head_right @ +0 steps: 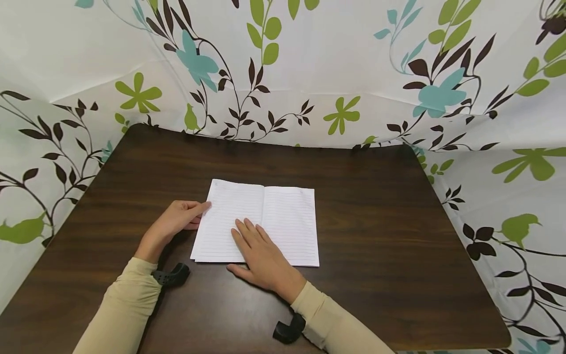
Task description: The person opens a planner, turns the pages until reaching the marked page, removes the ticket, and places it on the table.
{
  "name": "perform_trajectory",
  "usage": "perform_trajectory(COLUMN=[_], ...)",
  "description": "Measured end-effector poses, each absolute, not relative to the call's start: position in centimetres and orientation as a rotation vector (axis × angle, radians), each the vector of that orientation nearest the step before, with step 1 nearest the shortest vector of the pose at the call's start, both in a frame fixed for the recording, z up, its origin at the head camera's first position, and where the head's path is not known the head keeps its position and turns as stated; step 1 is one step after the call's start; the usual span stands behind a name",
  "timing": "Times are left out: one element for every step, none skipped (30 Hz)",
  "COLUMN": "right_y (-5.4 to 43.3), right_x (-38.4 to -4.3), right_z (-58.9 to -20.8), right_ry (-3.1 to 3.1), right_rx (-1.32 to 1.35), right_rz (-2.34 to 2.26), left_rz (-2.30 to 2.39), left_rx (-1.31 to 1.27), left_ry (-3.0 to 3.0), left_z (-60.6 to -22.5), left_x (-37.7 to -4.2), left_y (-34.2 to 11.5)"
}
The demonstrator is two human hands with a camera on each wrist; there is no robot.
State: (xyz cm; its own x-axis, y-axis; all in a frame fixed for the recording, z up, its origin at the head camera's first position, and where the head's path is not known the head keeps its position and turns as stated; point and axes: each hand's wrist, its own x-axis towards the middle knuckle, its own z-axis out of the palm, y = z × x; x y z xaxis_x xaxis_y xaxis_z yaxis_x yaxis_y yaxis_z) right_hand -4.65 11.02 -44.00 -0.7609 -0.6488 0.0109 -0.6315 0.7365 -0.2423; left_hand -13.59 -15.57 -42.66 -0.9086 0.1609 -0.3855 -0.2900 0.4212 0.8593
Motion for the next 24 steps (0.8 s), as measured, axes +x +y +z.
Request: perform_trajectory(right_y=[11.0, 11.0, 11.1, 11.1, 11.2, 11.3, 11.5, 11.8, 12.3, 12.7, 13.3, 14.0, 14.8, 15.5, 16.3, 17.1, 17.8, 18.5, 19.2, 19.8, 20.3, 20.8, 21.2, 21.5], right_x=[-4.6, -4.6, -4.7, -4.7, -4.8, -4.9, -5.1, -5.3, -5.6, -5.9, -6.3, -6.7, -7.1, -7.4, -7.8, -8.2, -8.5, -8.8, -9.0, -9.2, -9.4, -9.6, -9.8, -9.9], right_z=[-44.0, -44.1, -44.1, -44.1, -44.0, -43.9, -43.8, -43.6, -43.5, -43.3, -43.2, -43.1, -43.0, -42.9, -42.9, -42.9, -42.9, -42.9, -42.9, -42.9, -43.0, -43.1, -43.1, -43.2], right_ry=[2.846, 2.835, 2.827, 2.822, 2.821, 2.822, 2.830, 2.845, 2.865, 2.888, 2.915, 2.950, 2.990, 3.027, 3.066, 3.098, 3.127, 3.146, 3.154, 3.157, 3.157, 3.150, 3.144, 3.139], right_rx=[-1.049, -1.044, -1.045, -1.045, -1.043, -1.041, -1.035, -1.016, -0.990, -0.967, -0.941, -0.908, -0.857, -0.795, -0.733, -0.659, -0.565, -0.464, -0.364, -0.278, -0.204, -0.139, -0.089, -0.056], right_rz=[-0.359, -0.363, -0.370, -0.390, -0.424, -0.474, -0.535, -0.599, -0.664, -0.739, -0.807, -0.862, -0.899, -0.915, -0.914, -0.904, -0.875, -0.835, -0.793, -0.750, -0.716, -0.689, -0.667, -0.649], left_rz=[1.483, 1.477, 1.472, 1.470, 1.471, 1.468, 1.466, 1.463, 1.460, 1.458, 1.456, 1.455, 1.457, 1.460, 1.462, 1.465, 1.467, 1.468, 1.467, 1.469, 1.470, 1.474, 1.475, 1.475], left_rx=[-0.101, -0.096, -0.095, -0.089, -0.087, -0.087, -0.088, -0.089, -0.088, -0.090, -0.087, -0.088, -0.087, -0.090, -0.092, -0.094, -0.094, -0.097, -0.097, -0.096, -0.094, -0.095, -0.096, -0.095], left_ry=[2.275, 2.279, 2.282, 2.283, 2.282, 2.284, 2.287, 2.286, 2.285, 2.283, 2.280, 2.278, 2.277, 2.274, 2.270, 2.266, 2.263, 2.262, 2.261, 2.260, 2.258, 2.257, 2.259, 2.261], left_z=[-42.7, -42.8, -42.9, -42.9, -43.0, -43.0, -43.0, -42.9, -42.9, -42.8, -42.8, -42.8, -42.8, -42.8, -42.8, -42.8, -42.8, -42.9, -42.9, -42.9, -42.9, -42.9, -42.8, -42.8], left_x=[-13.6, -13.5, -13.5, -13.6, -13.6, -13.6, -13.6, -13.6, -13.7, -13.7, -13.7, -13.7, -13.7, -13.7, -13.7, -13.7, -13.6, -13.6, -13.5, -13.5, -13.5, -13.5, -13.5, -13.6], left_y=[-15.6, -15.6, -15.7, -15.7, -15.7, -15.7, -15.7, -15.7, -15.6, -15.6, -15.6, -15.6, -15.7, -15.6, -15.6, -15.6, -15.6, -15.6, -15.6, -15.6, -15.6, -15.6, -15.6, -15.6])
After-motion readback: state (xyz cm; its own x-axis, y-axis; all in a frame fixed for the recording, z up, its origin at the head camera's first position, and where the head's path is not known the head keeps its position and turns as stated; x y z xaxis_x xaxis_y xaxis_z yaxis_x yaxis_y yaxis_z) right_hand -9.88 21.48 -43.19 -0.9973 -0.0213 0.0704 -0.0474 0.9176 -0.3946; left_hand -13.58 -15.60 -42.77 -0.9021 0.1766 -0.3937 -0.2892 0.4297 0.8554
